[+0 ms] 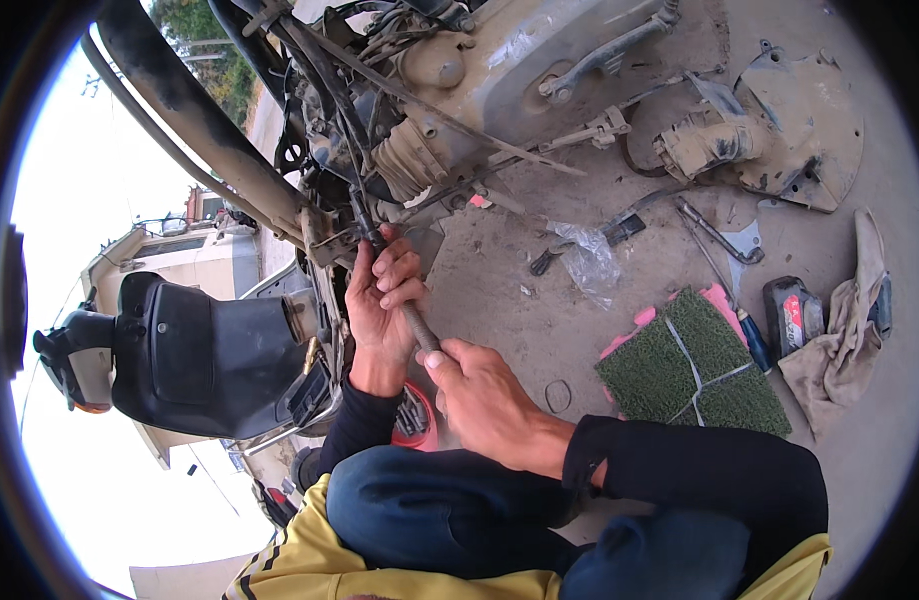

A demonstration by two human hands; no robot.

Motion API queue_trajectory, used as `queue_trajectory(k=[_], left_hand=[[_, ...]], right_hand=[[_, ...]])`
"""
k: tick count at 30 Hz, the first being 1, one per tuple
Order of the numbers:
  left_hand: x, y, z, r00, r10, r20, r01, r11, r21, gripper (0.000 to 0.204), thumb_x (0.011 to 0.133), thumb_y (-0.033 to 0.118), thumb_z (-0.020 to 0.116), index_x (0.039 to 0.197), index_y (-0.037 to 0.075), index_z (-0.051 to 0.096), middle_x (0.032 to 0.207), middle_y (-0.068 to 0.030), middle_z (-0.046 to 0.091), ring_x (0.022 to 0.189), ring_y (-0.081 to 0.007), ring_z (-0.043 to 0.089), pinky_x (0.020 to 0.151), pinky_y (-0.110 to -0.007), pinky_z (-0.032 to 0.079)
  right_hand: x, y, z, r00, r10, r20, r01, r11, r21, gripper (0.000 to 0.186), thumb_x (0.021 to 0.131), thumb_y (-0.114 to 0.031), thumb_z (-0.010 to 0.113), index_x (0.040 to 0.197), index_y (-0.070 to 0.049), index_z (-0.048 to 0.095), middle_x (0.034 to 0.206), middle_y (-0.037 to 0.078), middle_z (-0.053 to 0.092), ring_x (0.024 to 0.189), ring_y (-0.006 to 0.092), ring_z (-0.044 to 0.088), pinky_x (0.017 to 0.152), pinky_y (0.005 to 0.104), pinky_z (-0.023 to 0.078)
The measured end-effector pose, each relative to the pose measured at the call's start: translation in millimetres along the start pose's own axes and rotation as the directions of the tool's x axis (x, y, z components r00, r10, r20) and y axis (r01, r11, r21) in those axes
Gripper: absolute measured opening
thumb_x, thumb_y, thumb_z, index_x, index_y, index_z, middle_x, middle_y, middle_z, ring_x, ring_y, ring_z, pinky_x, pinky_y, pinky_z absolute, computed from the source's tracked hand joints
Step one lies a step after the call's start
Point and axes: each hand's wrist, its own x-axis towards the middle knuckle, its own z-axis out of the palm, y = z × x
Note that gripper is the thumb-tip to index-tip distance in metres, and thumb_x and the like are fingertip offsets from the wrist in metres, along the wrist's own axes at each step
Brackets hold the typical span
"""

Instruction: The person uses a socket wrench and an impact driver to remove bolts from a scooter frame. They then lift and reposition the frame to access different areas.

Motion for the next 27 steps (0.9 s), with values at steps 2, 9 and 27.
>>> queue_trajectory(k=[2, 9, 27], left_hand=[[5.5, 2.7, -5.2, 0.996, -0.019, 0.084, 0.027, 0.995, -0.092, 0.029, 0.114, 0.027, 0.045, 0.115, -0.001, 0.055, 0.079, -0.0016, 0.044, 0.062, -0.0097, 0.043, 0.048, -0.023, 0.038], [8.9, -0.6, 22.8, 0.926, 0.154, -0.345, -0.015, 0.928, 0.372, 0.027, 0.113, 0.025, 0.050, 0.098, 0.003, 0.055, 0.071, 0.0022, 0.039, 0.054, -0.0064, 0.035, 0.039, -0.021, 0.029], [-3.9, 9.8, 11.3, 0.990, -0.004, -0.141, 0.050, 0.945, 0.324, 0.030, 0.113, 0.036, 0.042, 0.115, 0.009, 0.055, 0.084, -0.0011, 0.044, 0.072, -0.0136, 0.045, 0.055, -0.025, 0.040]], right_hand=[[4.7, 5.9, -2.2, 0.997, 0.010, 0.071, -0.015, 0.997, 0.071, 0.035, 0.116, -0.032, 0.038, 0.124, -0.002, 0.055, 0.067, -0.004, 0.037, 0.048, 0.0053, 0.034, 0.040, 0.0235, 0.032], [14.6, 11.5, -23.1, 0.957, 0.083, 0.279, -0.175, 0.930, 0.324, 0.041, 0.115, -0.041, 0.040, 0.124, -0.004, 0.056, 0.066, -0.005, 0.035, 0.047, 0.0049, 0.033, 0.039, 0.0233, 0.029], [0.1, 7.4, -10.9, 0.989, -0.130, 0.070, 0.136, 0.986, -0.091, 0.032, 0.113, -0.029, 0.041, 0.113, 0.000, 0.055, 0.069, 0.001, 0.050, 0.053, 0.0116, 0.048, 0.051, 0.0337, 0.043]])
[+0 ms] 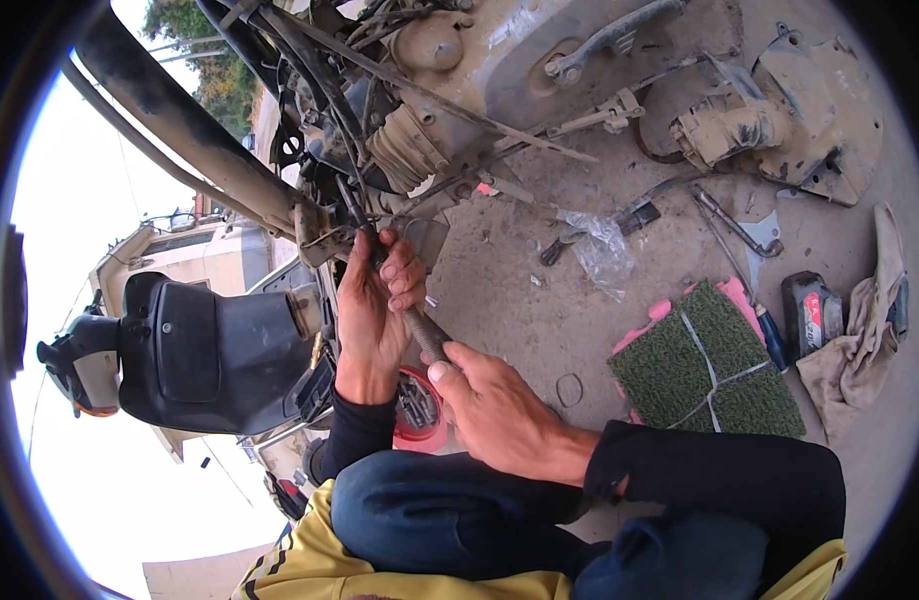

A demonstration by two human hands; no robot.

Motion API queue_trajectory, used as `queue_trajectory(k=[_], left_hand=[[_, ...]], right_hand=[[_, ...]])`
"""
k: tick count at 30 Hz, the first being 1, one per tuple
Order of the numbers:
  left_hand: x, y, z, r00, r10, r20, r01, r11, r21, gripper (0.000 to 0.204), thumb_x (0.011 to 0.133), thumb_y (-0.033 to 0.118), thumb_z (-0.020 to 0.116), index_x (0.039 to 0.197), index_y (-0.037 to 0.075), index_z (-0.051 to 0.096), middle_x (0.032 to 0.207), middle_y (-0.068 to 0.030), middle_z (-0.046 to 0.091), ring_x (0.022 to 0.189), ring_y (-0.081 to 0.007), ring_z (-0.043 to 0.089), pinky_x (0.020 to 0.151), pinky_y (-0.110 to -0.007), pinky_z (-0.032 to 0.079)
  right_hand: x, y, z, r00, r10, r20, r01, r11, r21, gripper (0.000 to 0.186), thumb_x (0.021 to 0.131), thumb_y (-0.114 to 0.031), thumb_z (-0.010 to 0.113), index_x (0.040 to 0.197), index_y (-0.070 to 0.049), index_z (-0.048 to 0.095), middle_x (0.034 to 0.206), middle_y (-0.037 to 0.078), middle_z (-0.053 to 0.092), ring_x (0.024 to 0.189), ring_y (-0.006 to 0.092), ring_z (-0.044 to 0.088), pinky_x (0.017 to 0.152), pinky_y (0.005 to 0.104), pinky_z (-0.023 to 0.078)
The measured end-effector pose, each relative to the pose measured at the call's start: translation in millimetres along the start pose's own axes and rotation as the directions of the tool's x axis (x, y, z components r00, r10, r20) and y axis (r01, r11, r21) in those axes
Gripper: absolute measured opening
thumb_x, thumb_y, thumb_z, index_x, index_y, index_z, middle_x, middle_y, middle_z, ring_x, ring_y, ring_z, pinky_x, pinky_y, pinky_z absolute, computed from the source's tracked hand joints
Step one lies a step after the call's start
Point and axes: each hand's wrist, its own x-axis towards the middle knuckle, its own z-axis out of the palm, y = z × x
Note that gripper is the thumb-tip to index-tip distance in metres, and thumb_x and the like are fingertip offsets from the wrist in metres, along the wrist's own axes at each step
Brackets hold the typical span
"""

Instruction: The person uses a socket wrench and an impact driver to remove bolts from a scooter frame. They then lift and reposition the frame to access different areas.

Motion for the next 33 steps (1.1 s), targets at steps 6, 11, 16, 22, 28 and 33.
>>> queue_trajectory(k=[6, 11, 16, 22, 28, 33], left_hand=[[3.0, -1.6, -1.1, 0.998, 0.027, 0.051, -0.024, 0.998, -0.057, 0.035, 0.115, 0.037, 0.041, 0.116, 0.004, 0.054, 0.083, -0.0028, 0.043, 0.069, -0.0131, 0.043, 0.053, -0.024, 0.039], [0.4, -2.3, -1.4, 0.995, 0.034, 0.093, -0.028, 0.998, -0.062, 0.035, 0.115, 0.036, 0.041, 0.118, 0.003, 0.053, 0.085, -0.0033, 0.044, 0.070, -0.0135, 0.043, 0.053, -0.024, 0.039], [4.1, -1.2, 2.4, 0.992, 0.033, 0.124, -0.019, 0.993, -0.113, 0.032, 0.114, 0.033, 0.042, 0.119, 0.002, 0.051, 0.087, -0.0045, 0.045, 0.070, -0.0138, 0.044, 0.052, -0.025, 0.040], [7.9, -1.4, -7.3, 0.980, 0.037, 0.195, 0.022, 0.956, -0.292, 0.029, 0.112, 0.028, 0.044, 0.122, 0.004, 0.056, 0.087, -0.0020, 0.044, 0.072, -0.0128, 0.043, 0.055, -0.025, 0.038], [8.5, -1.5, 3.3, 0.992, 0.071, 0.106, -0.057, 0.990, -0.129, 0.031, 0.113, 0.028, 0.046, 0.120, -0.001, 0.051, 0.087, -0.0060, 0.046, 0.072, -0.0143, 0.047, 0.056, -0.027, 0.043], [12.1, -11.9, 7.9, 0.981, 0.053, 0.188, 0.027, 0.916, -0.401, 0.026, 0.113, 0.025, 0.047, 0.120, 0.000, 0.054, 0.076, -0.0006, 0.042, 0.058, -0.0097, 0.039, 0.045, -0.023, 0.035]], right_hand=[[2.9, -1.1, -0.3, 0.997, 0.077, 0.006, -0.077, 0.996, -0.045, 0.038, 0.116, -0.030, 0.040, 0.143, -0.005, 0.048, 0.074, -0.003, 0.041, 0.059, 0.0063, 0.041, 0.050, 0.0254, 0.039], [1.2, 4.3, -0.3, 1.000, 0.000, -0.031, -0.006, 0.981, -0.193, 0.038, 0.116, -0.031, 0.040, 0.142, -0.004, 0.048, 0.075, -0.003, 0.042, 0.059, 0.0056, 0.041, 0.052, 0.0255, 0.040], [3.3, 3.8, 4.4, 0.986, -0.129, -0.105, 0.087, 0.938, -0.337, 0.031, 0.113, -0.027, 0.046, 0.128, -0.001, 0.052, 0.071, 0.009, 0.052, 0.062, 0.0231, 0.051, 0.058, 0.0389, 0.045], [-4.0, -23.0, 7.9, 0.969, -0.186, -0.165, 0.062, 0.824, -0.564, 0.025, 0.109, -0.022, 0.050, 0.113, 0.002, 0.055, 0.071, 0.027, 0.063, 0.073, 0.0498, 0.064, 0.066, 0.0559, 0.048], [0.0, -22.9, 0.5, 0.998, 0.066, -0.007, -0.064, 0.992, 0.112, 0.030, 0.113, -0.026, 0.045, 0.114, 0.001, 0.057, 0.062, 0.001, 0.048, 0.049, 0.0147, 0.047, 0.047, 0.0348, 0.039], [4.5, -15.4, 4.2, 0.997, 0.075, 0.003, -0.075, 0.985, 0.156, 0.031, 0.114, -0.028, 0.042, 0.120, -0.001, 0.056, 0.065, -0.006, 0.039, 0.046, 0.0049, 0.033, 0.038, 0.0263, 0.030]])
